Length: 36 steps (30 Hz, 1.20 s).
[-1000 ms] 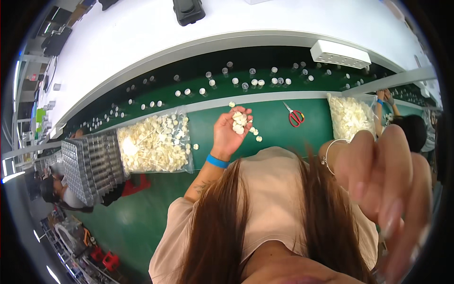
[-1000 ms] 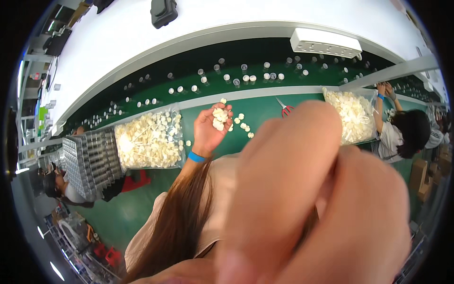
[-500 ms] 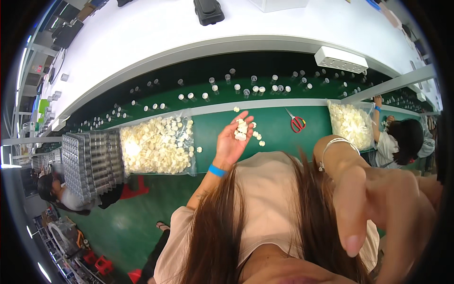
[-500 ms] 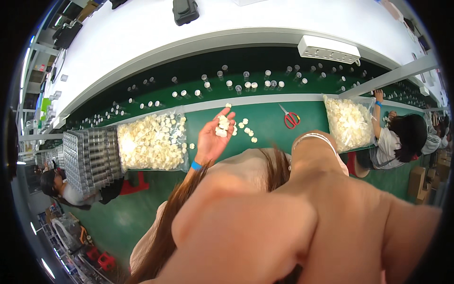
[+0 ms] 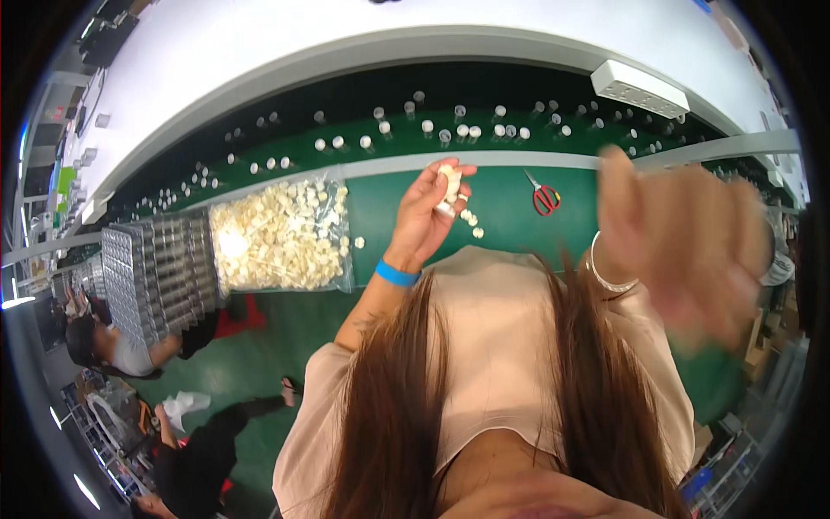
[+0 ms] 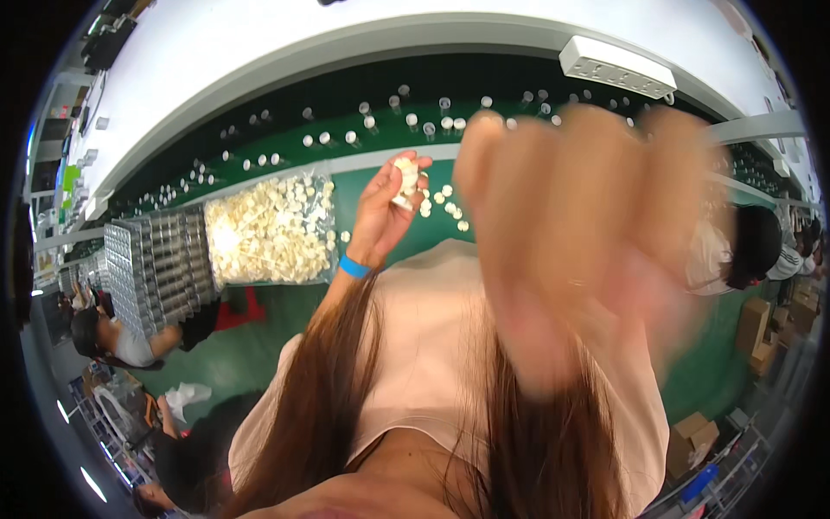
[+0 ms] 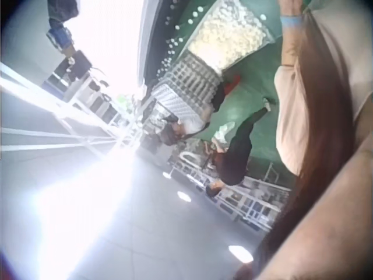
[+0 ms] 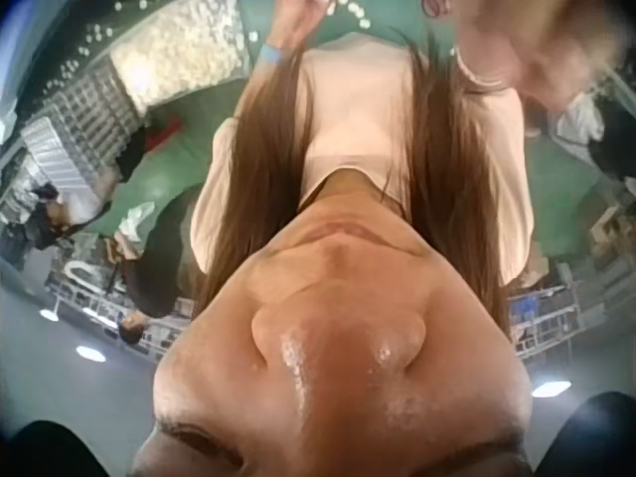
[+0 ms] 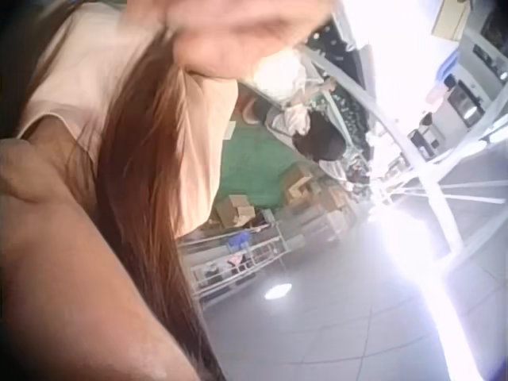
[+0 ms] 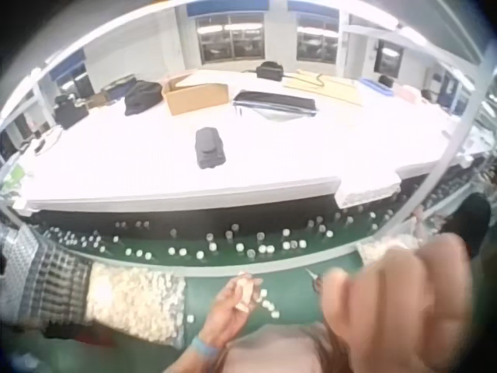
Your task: Inspecting and assembling small white electronic components on a factory production line.
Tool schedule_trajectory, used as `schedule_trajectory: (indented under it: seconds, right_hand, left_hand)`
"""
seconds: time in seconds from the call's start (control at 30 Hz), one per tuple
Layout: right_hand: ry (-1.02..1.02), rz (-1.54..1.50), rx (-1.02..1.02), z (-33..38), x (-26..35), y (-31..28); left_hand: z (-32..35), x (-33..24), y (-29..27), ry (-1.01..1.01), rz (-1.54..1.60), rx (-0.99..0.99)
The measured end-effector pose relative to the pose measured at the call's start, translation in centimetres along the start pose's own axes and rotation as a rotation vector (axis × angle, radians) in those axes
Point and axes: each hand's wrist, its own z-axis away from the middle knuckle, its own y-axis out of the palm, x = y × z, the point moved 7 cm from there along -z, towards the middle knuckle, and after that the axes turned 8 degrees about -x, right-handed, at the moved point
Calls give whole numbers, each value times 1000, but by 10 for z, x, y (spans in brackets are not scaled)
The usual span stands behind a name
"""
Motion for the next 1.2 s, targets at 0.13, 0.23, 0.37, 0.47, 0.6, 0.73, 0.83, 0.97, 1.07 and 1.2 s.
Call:
schedule_trajectory:
  seconds: [0.13, 0.23, 0.37, 0.47, 0.6, 0.73, 0.83, 0.97, 1.07, 1.2]
  right_hand:
    - [314, 773, -130, 35, -81, -32]
    - [334, 974, -122, 62, -104, -30]
    - [191, 1155, -16, 66, -109, -23]
    - [158, 1113, -10, 71, -120, -34]
    - [473, 869, -207, 75, -140, -56]
    - [592, 968, -233, 79, -146, -70]
    - [774, 843, -442, 100, -168, -83]
    - [642, 985, -203, 97, -174, -70]
    - [723, 929, -132, 121, -199, -84]
    - [768, 802, -110, 124, -210, -90]
  left_hand:
    - [8, -23, 1, 88, 18, 97]
    - [7, -27, 11, 96, 25, 129]
    - [5, -27, 3, 97, -69, 43]
    - [1, -23, 1, 78, -105, 23]
    - [-5, -20, -15, 91, -148, -83]
    - [-16, -14, -17, 116, -250, -99]
    - [-17, -19, -31, 240, -440, -225]
    - [-8, -20, -41, 383, -608, -433]
    - [-2, -13, -56, 600, -778, -445]
    - [-3, -21, -58, 712, -874, -395]
